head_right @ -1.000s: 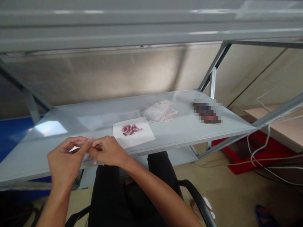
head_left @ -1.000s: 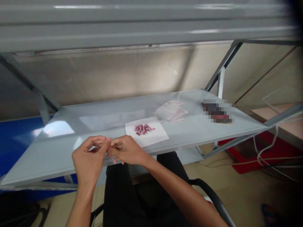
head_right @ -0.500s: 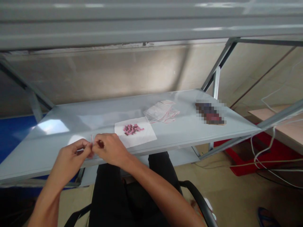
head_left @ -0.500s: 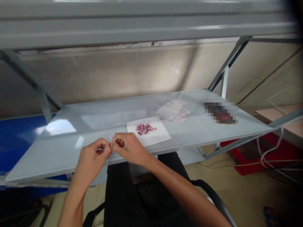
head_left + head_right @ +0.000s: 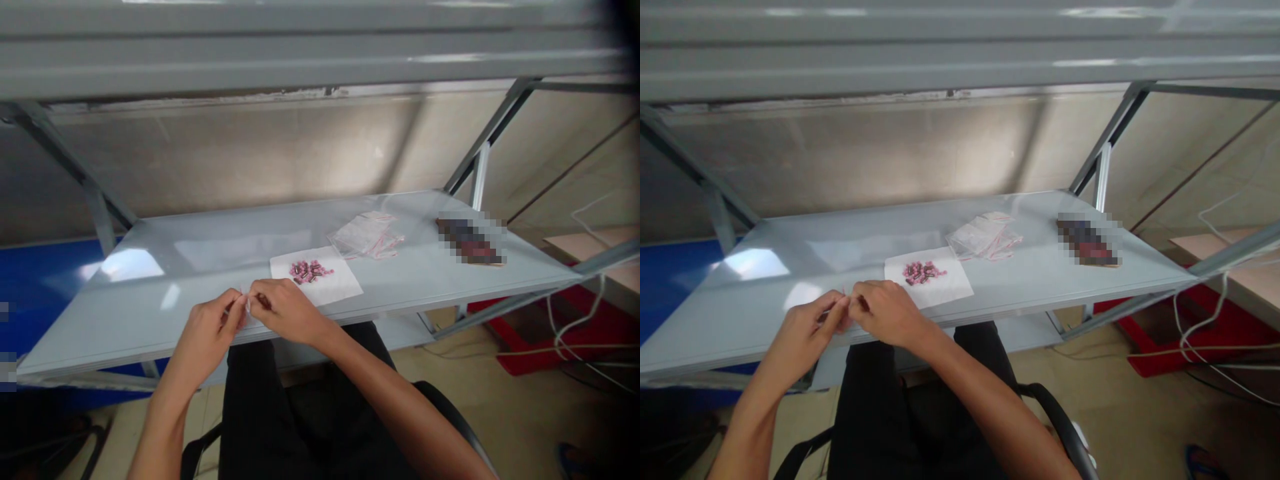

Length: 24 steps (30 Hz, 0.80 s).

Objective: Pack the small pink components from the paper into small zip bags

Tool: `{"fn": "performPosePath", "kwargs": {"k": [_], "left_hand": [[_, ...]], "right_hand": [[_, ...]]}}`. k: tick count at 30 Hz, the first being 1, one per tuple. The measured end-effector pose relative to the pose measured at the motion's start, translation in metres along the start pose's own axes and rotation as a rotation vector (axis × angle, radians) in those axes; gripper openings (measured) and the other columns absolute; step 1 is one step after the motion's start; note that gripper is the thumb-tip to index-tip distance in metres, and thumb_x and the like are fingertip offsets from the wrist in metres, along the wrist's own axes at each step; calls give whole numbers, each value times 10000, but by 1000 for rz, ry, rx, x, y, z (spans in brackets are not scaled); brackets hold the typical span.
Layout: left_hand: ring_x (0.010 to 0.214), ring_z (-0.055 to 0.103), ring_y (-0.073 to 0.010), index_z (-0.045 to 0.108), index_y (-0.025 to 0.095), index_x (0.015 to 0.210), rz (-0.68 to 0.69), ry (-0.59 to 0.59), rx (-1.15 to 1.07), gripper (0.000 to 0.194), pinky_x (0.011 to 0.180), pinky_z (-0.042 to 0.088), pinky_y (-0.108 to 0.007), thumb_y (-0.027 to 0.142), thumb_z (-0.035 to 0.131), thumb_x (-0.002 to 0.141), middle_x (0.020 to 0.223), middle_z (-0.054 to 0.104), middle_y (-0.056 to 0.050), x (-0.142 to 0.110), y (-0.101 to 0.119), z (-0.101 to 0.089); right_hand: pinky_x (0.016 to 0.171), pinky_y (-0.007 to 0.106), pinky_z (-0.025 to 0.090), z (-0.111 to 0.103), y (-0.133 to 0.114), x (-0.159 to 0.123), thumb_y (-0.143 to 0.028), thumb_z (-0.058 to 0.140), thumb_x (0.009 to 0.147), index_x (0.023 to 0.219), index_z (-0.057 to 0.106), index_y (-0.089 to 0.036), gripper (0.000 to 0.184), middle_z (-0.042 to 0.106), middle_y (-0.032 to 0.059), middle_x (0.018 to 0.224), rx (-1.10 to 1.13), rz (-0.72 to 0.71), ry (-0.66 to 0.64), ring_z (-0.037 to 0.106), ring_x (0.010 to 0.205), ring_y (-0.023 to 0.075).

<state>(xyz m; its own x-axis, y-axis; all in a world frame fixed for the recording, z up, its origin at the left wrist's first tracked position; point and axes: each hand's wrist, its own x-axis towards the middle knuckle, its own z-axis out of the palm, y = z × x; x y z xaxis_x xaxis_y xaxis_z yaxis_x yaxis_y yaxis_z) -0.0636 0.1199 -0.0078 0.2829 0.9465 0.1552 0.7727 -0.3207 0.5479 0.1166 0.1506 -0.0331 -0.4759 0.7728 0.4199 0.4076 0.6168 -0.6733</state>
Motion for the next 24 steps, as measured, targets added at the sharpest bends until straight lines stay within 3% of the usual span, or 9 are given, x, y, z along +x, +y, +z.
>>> {"fn": "performPosePath", "kwargs": {"k": [7,10,13,16,19,21,24], "left_hand": [[516,526,-155,543,220,712,-26,42,149,293,586,334,-271,375,463,947,567,554,34,-2,2,3],[485,493,-141,519,219,667,-67,163,125,309,569,325,-265,364,468,936,529,518,43,-2,9,5],[448,440,-127,516,216,639,-77,208,84,337,537,306,-261,377,486,934,493,475,54,-4,16,4],[448,437,-122,498,211,603,-93,175,-37,401,520,319,-254,405,490,955,479,461,54,-6,21,1],[502,495,-128,518,202,597,-117,157,-218,446,545,370,-249,432,497,979,515,508,39,-6,20,2],[602,558,-140,551,194,604,-121,254,-390,473,632,435,-249,450,484,997,594,570,18,-5,15,6],[866,634,-167,655,196,739,-191,597,-645,360,821,492,-265,459,566,968,847,679,-14,0,7,17]], "right_hand": [[703,267,420,-9,5,-4,-144,539,903,850,610,-167,92,621,30,800,-276,113,146,561,720,154],[720,262,477,-11,-3,-9,-144,508,922,1059,629,-179,186,633,85,1139,-208,8,146,616,814,147],[802,292,524,-13,-11,-13,-122,510,896,1059,677,-187,242,535,114,1387,-163,-96,51,655,934,160],[917,345,529,-16,-16,-11,-147,571,865,976,722,-153,187,633,121,1269,-84,-94,-6,669,996,202],[910,319,532,-20,-17,-6,-149,584,890,893,731,-154,147,726,72,1033,91,-95,-38,682,955,186],[840,304,547,-20,-16,-2,-178,608,904,843,735,-156,142,741,59,959,171,-71,10,689,881,174],[675,280,568,-16,-9,3,-261,622,921,880,758,-149,181,748,67,949,362,30,145,695,752,160]]}}
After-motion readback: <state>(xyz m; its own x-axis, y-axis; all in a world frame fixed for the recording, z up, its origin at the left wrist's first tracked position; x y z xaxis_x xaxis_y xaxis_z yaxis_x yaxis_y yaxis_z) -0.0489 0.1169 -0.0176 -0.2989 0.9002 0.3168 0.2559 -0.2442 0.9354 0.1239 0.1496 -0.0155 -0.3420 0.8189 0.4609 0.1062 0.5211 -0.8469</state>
